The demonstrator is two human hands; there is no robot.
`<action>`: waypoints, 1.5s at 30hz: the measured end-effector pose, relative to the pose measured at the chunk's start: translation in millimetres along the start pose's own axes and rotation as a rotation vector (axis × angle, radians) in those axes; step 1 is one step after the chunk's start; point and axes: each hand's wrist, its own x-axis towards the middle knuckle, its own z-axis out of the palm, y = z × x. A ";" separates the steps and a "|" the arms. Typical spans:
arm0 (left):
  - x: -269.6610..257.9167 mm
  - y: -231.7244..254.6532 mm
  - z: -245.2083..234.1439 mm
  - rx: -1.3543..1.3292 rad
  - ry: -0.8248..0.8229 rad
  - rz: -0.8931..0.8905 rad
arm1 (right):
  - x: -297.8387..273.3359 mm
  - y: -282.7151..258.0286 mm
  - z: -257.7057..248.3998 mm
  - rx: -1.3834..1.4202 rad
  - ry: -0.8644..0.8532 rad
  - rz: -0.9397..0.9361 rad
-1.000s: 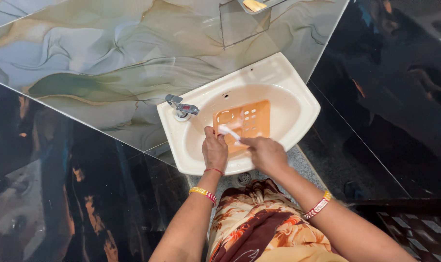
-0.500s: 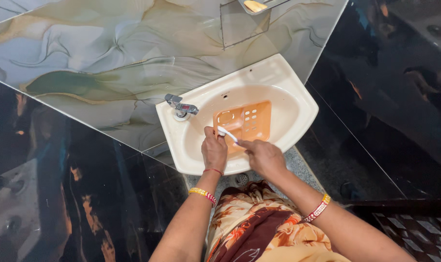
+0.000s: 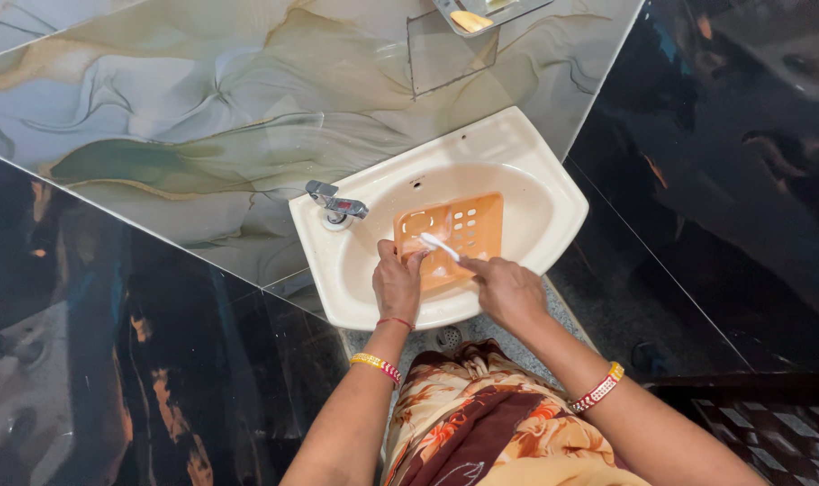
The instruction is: The person scrubs an orange plastic tray with a toothbrush under running water in a bathroom sink. They repeatedly rinse and scrub the tray's compartments and edges throughout the clip.
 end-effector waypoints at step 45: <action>-3.2 -0.2 1.2 0.016 -0.023 0.078 | 18.2 31.1 -4.9 -0.186 0.267 -0.058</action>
